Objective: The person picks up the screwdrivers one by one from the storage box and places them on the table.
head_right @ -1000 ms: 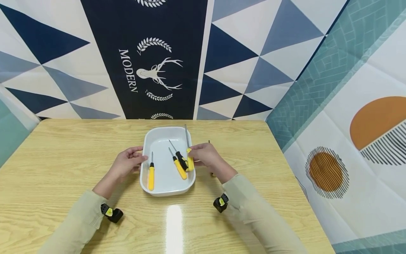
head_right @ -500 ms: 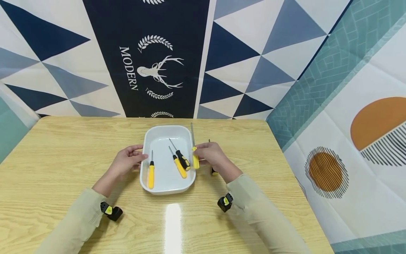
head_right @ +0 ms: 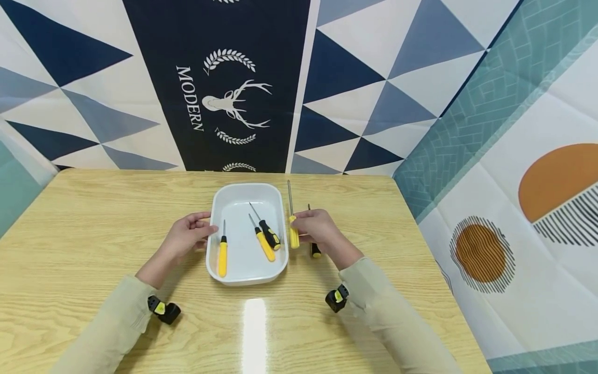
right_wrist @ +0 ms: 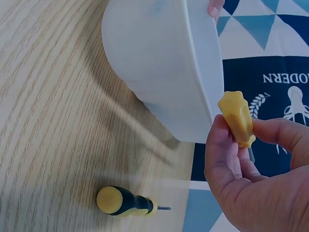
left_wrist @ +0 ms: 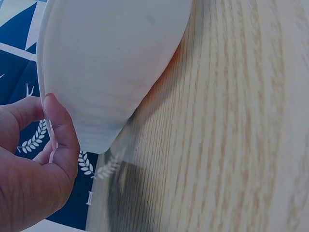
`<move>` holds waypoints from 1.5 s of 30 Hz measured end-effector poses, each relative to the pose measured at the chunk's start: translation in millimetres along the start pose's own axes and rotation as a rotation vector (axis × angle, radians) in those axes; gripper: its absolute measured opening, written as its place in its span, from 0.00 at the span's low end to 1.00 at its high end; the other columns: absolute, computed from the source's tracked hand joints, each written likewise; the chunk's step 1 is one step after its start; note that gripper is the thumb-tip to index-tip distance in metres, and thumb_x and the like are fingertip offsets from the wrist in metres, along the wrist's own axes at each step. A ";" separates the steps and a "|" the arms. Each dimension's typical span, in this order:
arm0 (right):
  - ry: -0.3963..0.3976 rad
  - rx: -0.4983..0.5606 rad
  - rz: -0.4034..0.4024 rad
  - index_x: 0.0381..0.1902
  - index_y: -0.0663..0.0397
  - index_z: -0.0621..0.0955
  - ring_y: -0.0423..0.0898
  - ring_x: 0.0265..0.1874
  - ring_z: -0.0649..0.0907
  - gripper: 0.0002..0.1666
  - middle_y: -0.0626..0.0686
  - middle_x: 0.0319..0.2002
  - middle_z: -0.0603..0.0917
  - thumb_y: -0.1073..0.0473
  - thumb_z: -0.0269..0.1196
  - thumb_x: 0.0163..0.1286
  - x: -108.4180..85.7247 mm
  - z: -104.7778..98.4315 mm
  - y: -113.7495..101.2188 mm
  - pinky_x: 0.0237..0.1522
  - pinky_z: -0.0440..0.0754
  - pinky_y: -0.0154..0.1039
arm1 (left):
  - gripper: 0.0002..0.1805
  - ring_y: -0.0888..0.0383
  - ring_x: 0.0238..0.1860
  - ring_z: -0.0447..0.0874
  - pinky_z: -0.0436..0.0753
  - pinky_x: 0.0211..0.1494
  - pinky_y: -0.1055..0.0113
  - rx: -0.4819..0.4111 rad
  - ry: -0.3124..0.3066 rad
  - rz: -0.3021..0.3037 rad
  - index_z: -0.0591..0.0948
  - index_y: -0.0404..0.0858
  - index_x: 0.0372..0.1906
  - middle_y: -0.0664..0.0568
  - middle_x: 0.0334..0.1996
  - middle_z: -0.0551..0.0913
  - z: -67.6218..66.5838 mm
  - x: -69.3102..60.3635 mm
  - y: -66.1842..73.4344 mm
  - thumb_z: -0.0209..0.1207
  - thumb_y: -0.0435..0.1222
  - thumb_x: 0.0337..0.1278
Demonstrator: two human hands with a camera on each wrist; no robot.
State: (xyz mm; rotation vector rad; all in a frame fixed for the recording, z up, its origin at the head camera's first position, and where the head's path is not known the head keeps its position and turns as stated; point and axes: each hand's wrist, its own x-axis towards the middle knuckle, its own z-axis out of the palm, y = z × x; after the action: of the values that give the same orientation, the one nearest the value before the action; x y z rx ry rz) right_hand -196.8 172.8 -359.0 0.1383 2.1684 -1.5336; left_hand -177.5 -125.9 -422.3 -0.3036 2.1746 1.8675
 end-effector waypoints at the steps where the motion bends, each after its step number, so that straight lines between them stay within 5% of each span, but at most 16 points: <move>1: -0.004 0.001 -0.001 0.60 0.70 0.69 0.37 0.29 0.79 0.27 0.50 0.35 0.78 0.63 0.57 0.66 -0.1 -0.6 0.1 0.39 0.83 0.34 | 0.29 0.62 0.31 0.77 0.83 0.36 0.72 -0.001 0.002 -0.001 0.67 0.39 0.65 0.47 0.43 0.72 0.1 -0.2 0.7 0.60 0.36 0.58; 33: 0.006 0.027 0.005 0.62 0.72 0.66 0.41 0.34 0.79 0.28 0.54 0.41 0.77 0.63 0.56 0.66 -2.8 -13.4 8.6 0.47 0.82 0.40 | 0.29 0.63 0.30 0.77 0.83 0.35 0.72 -0.004 -0.001 0.015 0.66 0.37 0.65 0.48 0.42 0.71 -0.8 -2.9 1.8 0.60 0.35 0.58; 45: 0.013 0.026 0.002 0.61 0.74 0.66 0.40 0.32 0.79 0.28 0.49 0.34 0.78 0.64 0.55 0.66 -2.1 -20.4 15.3 0.40 0.81 0.35 | 0.30 0.63 0.30 0.77 0.83 0.35 0.72 0.003 -0.001 0.011 0.66 0.38 0.65 0.48 0.42 0.72 -0.8 -3.0 2.1 0.60 0.36 0.58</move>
State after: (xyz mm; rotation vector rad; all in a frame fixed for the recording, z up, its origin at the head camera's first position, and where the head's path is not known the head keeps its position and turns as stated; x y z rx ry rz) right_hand -196.2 197.4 -365.9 0.1593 2.1577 -1.5644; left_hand -175.4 -126.4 -419.2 -0.2909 2.1828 1.8697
